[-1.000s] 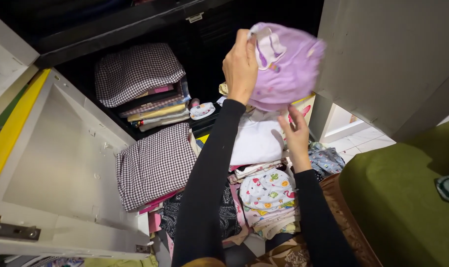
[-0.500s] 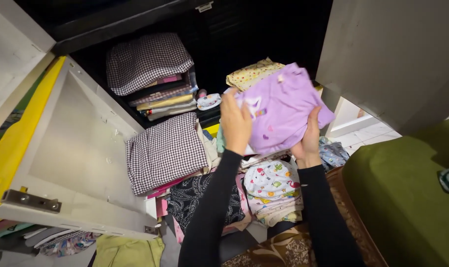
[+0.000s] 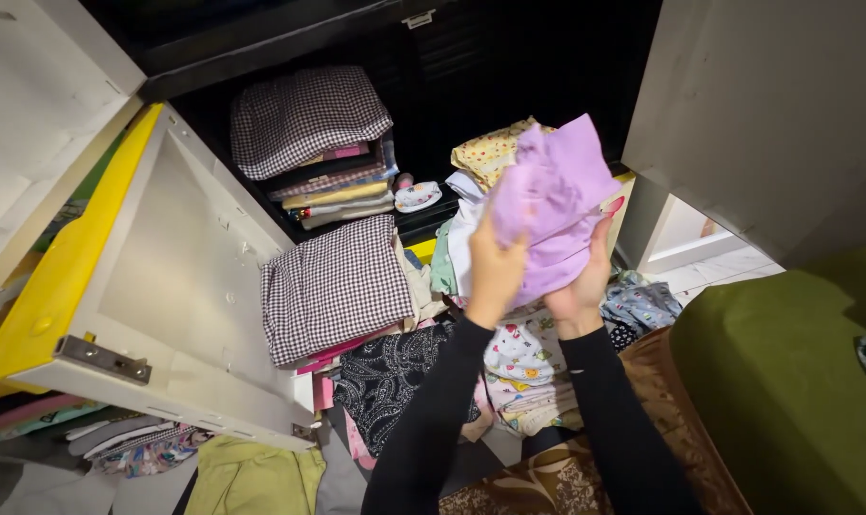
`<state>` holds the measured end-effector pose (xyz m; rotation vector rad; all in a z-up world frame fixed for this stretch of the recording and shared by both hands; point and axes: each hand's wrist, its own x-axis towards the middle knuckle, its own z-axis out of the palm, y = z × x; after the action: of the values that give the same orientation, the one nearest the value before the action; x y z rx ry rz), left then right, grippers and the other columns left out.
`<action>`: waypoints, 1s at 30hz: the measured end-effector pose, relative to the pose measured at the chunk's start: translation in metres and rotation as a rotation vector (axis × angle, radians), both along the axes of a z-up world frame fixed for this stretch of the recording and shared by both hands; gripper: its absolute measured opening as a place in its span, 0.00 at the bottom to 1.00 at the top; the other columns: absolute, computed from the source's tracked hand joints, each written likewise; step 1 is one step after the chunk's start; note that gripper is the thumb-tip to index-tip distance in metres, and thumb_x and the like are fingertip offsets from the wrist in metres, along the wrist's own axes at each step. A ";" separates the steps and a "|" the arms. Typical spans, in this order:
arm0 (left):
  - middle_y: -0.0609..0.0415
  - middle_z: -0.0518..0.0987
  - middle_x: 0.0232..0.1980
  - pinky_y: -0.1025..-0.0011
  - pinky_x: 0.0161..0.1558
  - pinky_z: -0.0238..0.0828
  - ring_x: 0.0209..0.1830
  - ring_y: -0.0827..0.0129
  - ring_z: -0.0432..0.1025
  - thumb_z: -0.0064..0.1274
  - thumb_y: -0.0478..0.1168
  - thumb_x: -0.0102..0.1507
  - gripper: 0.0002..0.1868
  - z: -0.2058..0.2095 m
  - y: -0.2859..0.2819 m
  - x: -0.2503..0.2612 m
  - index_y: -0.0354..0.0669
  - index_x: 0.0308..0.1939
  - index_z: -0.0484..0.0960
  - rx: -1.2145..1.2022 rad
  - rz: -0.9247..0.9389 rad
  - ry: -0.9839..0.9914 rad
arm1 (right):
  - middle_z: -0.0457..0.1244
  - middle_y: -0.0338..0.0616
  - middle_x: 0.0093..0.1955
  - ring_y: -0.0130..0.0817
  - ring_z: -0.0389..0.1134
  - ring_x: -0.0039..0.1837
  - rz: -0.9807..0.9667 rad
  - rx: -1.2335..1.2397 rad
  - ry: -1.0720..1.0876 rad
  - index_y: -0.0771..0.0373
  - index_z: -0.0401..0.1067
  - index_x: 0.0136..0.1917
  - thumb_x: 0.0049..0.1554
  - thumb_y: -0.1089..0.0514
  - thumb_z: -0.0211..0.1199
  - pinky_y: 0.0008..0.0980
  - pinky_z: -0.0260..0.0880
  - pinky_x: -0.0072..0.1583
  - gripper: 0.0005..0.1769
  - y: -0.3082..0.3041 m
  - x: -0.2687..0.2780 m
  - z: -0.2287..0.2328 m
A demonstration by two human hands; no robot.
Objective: The recorder is seen organizing clothes in a cabinet and on a bed.
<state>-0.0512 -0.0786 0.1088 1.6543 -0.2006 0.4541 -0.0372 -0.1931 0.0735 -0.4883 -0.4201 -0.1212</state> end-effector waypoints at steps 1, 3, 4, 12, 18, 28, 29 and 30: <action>0.24 0.70 0.66 0.44 0.64 0.57 0.60 0.36 0.67 0.53 0.45 0.64 0.40 -0.004 0.011 0.007 0.29 0.78 0.67 0.002 0.003 0.002 | 0.49 0.47 0.84 0.44 0.50 0.84 0.003 0.002 0.002 0.60 0.48 0.84 0.69 0.31 0.41 0.46 0.49 0.83 0.42 -0.003 0.002 -0.004; 0.29 0.72 0.61 0.48 0.58 0.61 0.56 0.40 0.67 0.51 0.52 0.71 0.35 -0.013 0.034 0.021 0.29 0.74 0.71 -0.465 -0.221 0.146 | 0.49 0.44 0.85 0.45 0.49 0.85 0.089 0.088 -0.003 0.59 0.48 0.84 0.68 0.32 0.39 0.48 0.48 0.83 0.41 -0.008 0.007 -0.011; 0.29 0.72 0.61 0.48 0.58 0.61 0.56 0.40 0.67 0.51 0.52 0.71 0.35 -0.013 0.040 0.021 0.29 0.74 0.71 -0.463 -0.216 0.145 | 0.49 0.44 0.85 0.45 0.49 0.85 0.094 0.090 -0.003 0.59 0.48 0.84 0.68 0.32 0.39 0.48 0.48 0.83 0.41 -0.007 0.007 -0.012; 0.49 0.69 0.73 0.65 0.71 0.62 0.73 0.64 0.64 0.45 0.60 0.70 0.38 -0.023 0.058 0.026 0.38 0.75 0.60 -0.906 -0.413 0.054 | 0.50 0.53 0.84 0.51 0.52 0.83 0.211 0.342 0.000 0.69 0.51 0.82 0.64 0.29 0.48 0.52 0.50 0.81 0.49 0.011 0.004 -0.011; 0.49 0.70 0.69 0.58 0.69 0.66 0.70 0.60 0.66 0.47 0.53 0.71 0.30 -0.024 0.071 0.027 0.40 0.72 0.62 -0.926 -0.291 -0.020 | 0.57 0.48 0.78 0.46 0.57 0.79 0.077 0.127 0.303 0.62 0.57 0.77 0.60 0.46 0.64 0.50 0.55 0.79 0.38 0.022 0.020 -0.027; 0.47 0.70 0.71 0.55 0.71 0.64 0.73 0.56 0.65 0.45 0.53 0.71 0.31 -0.009 0.142 0.006 0.39 0.73 0.62 -1.104 -0.207 -0.195 | 0.57 0.44 0.79 0.41 0.56 0.81 0.019 0.218 0.185 0.62 0.56 0.78 0.67 0.45 0.56 0.47 0.54 0.82 0.33 -0.006 0.039 -0.052; 0.46 0.69 0.71 0.54 0.71 0.64 0.73 0.56 0.65 0.44 0.54 0.71 0.32 -0.005 0.132 0.003 0.40 0.72 0.61 -1.062 -0.170 -0.161 | 0.57 0.45 0.79 0.41 0.56 0.80 -0.011 0.151 0.172 0.63 0.56 0.78 0.68 0.45 0.55 0.46 0.54 0.82 0.32 0.001 0.032 -0.043; 0.45 0.68 0.72 0.53 0.71 0.63 0.73 0.55 0.64 0.42 0.55 0.70 0.32 0.000 0.122 0.000 0.40 0.72 0.60 -1.020 -0.134 -0.127 | 0.57 0.46 0.78 0.42 0.57 0.80 -0.041 0.083 0.158 0.63 0.57 0.77 0.68 0.45 0.54 0.46 0.53 0.82 0.31 0.009 0.024 -0.034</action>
<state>-0.0510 0.0430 0.1090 0.6109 -0.1341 0.4493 -0.0129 -0.1845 0.0394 -0.4211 -0.2491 -0.1380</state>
